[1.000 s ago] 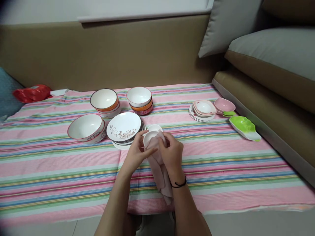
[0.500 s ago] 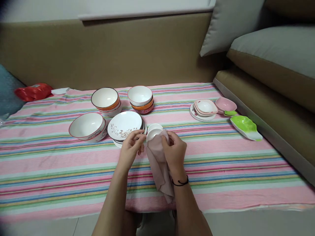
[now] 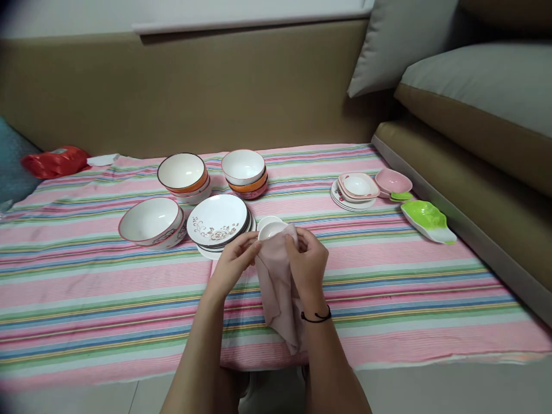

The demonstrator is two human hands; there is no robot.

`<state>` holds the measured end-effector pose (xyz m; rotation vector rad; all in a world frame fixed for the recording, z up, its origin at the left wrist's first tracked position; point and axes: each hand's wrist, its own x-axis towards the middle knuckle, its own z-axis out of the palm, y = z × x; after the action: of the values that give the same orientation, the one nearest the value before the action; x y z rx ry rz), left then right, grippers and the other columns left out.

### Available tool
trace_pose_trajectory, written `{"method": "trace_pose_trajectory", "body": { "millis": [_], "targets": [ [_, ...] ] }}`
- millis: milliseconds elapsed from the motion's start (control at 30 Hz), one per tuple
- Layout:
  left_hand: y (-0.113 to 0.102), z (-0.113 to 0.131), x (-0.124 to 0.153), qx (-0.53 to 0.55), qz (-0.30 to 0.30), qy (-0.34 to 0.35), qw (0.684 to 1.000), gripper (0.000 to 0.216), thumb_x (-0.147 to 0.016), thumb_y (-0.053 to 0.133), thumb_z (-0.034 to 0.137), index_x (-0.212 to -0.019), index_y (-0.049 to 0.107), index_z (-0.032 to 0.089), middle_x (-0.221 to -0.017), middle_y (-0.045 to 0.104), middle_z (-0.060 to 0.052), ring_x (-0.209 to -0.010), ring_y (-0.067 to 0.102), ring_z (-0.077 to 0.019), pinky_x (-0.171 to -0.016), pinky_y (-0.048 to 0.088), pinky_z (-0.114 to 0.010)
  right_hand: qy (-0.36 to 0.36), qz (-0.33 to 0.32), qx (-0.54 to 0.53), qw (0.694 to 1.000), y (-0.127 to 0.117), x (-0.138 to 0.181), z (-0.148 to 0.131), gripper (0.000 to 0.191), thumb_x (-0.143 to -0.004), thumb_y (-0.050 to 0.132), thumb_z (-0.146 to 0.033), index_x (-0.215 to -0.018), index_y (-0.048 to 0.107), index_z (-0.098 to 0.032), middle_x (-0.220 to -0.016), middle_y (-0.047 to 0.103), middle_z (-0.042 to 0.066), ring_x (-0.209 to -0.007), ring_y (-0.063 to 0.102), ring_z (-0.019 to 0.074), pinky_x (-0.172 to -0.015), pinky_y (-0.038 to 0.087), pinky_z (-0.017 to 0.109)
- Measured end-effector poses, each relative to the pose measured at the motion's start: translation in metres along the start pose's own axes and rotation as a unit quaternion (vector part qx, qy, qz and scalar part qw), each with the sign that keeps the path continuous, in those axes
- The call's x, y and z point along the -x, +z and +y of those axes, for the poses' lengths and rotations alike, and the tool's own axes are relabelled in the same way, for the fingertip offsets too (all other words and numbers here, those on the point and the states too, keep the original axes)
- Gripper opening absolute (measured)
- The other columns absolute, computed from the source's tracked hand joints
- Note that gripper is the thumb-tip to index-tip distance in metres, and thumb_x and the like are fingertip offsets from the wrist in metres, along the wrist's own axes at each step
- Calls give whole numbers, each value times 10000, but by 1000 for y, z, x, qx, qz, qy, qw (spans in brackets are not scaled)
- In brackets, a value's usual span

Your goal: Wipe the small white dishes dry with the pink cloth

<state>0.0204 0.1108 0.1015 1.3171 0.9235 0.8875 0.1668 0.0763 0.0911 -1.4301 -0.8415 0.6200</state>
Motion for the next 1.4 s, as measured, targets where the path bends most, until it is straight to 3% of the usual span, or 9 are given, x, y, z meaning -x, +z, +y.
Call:
{"method": "trace_pose_trajectory", "body": {
  "millis": [133, 400, 567, 667, 867, 1000, 1100, 1200, 1400],
  "targets": [
    [2, 2, 1, -2, 11, -2, 1000, 328, -808, 562, 442, -964, 625, 161, -710, 535, 2, -605, 443, -85, -529, 349, -188, 11, -43, -11, 999, 0, 0, 1, 238, -708, 648, -325, -869, 676, -151, -807, 691, 54, -738, 641, 190, -671, 517, 293],
    [6, 0, 1, -8, -9, 8, 1000, 303, -832, 544, 380, -1024, 626, 161, -850, 613, -26, -750, 533, -136, -645, 411, -214, -42, -39, 69, 996, 3, 4, -1, 276, -742, 630, -358, -907, 716, -154, -823, 713, 49, -741, 643, 198, -678, 506, 299],
    [5, 0, 0, -60, 3, 25, 998, 294, -852, 504, 328, -1041, 658, 166, -910, 653, -36, -836, 566, -174, -717, 428, -244, -87, -90, 116, 985, 1, 3, 3, 329, -824, 528, -300, -1096, 676, -190, -957, 715, 50, -762, 647, 191, -699, 504, 309],
    [4, -1, 0, -86, 20, 29, 996, 302, -824, 531, 267, -1082, 653, 168, -1019, 666, -53, -924, 576, -200, -791, 435, -271, -102, -95, 137, 981, 2, 3, 4, 319, -803, 554, -272, -1085, 681, -197, -950, 715, 47, -766, 645, 189, -689, 498, 293],
    [10, -4, 0, -114, 39, 42, 992, 379, -756, 607, 228, -1132, 617, 181, -1106, 647, -63, -923, 585, -190, -761, 446, -257, -86, -64, 138, 985, 3, 3, 4, 222, -782, 597, -316, -888, 714, -161, -707, 682, 21, -647, 602, 164, -621, 461, 265],
    [13, -7, -1, -111, 97, 51, 988, 330, -808, 549, 265, -1125, 596, 187, -1040, 652, -57, -779, 586, -145, -671, 441, -236, -62, -113, 112, 985, 5, 2, 6, 261, -805, 558, -316, -972, 689, -165, -818, 694, 39, -726, 616, 177, -668, 473, 281],
    [11, -9, -2, -110, 87, 69, 988, 257, -844, 489, 267, -1040, 632, 183, -1002, 662, -52, -842, 591, -162, -700, 442, -238, -27, -144, 75, 986, 7, 2, 7, 306, -773, 590, -297, -1046, 651, -173, -928, 691, 54, -817, 630, 192, -719, 495, 295],
    [9, -10, -3, -105, 104, 73, 986, 268, -841, 468, 235, -1047, 628, 172, -1047, 653, -61, -919, 582, -184, -754, 446, -259, -2, -124, 33, 992, 8, 3, 6, 373, -743, 623, -305, -1096, 608, -185, -1069, 659, 73, -905, 629, 199, -765, 509, 306],
    [8, -14, -5, -108, 156, 66, 980, 302, -800, 481, 176, -1082, 590, 173, -1054, 637, -62, -915, 585, -190, -796, 445, -294, 13, -130, 63, 989, 10, 6, 2, 291, -747, 615, -351, -984, 623, -183, -940, 679, 57, -798, 627, 185, -714, 498, 301]
  ]
}}
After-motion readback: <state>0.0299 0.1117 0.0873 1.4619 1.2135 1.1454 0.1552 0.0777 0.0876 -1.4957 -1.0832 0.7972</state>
